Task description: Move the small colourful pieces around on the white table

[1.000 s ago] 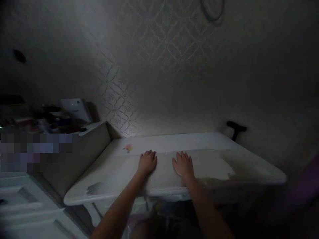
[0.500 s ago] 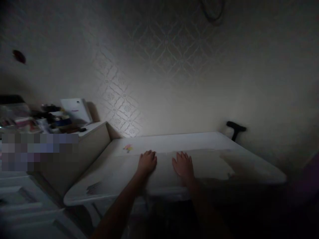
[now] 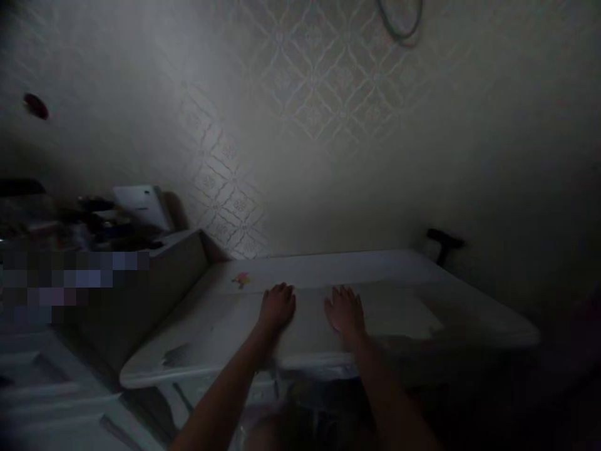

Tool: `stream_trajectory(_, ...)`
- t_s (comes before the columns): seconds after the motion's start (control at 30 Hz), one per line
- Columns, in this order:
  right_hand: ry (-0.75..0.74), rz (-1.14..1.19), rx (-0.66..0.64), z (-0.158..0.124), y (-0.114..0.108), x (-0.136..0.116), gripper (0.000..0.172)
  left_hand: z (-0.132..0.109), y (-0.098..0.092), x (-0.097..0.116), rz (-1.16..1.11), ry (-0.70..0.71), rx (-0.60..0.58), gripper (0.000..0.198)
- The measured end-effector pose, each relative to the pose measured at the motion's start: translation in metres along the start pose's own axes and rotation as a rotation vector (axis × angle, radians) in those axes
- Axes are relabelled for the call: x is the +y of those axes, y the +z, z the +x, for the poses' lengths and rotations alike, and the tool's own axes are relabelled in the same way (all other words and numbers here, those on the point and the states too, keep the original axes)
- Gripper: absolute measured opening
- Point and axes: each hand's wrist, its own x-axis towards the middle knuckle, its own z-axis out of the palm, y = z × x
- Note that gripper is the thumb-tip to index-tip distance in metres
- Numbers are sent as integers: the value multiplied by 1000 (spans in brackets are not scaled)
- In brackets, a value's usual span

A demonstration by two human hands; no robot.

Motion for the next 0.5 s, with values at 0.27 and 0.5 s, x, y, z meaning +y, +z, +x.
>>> stream_trajectory(0.27, -2, 16, -17, 0, -4, -1, 46, 0, 1, -1, 9, 9, 14, 40)
stream_trajectory(0.5, -6, 13, 20, -3, -1, -1, 46, 3, 2, -5, -72, 34, 2, 39)
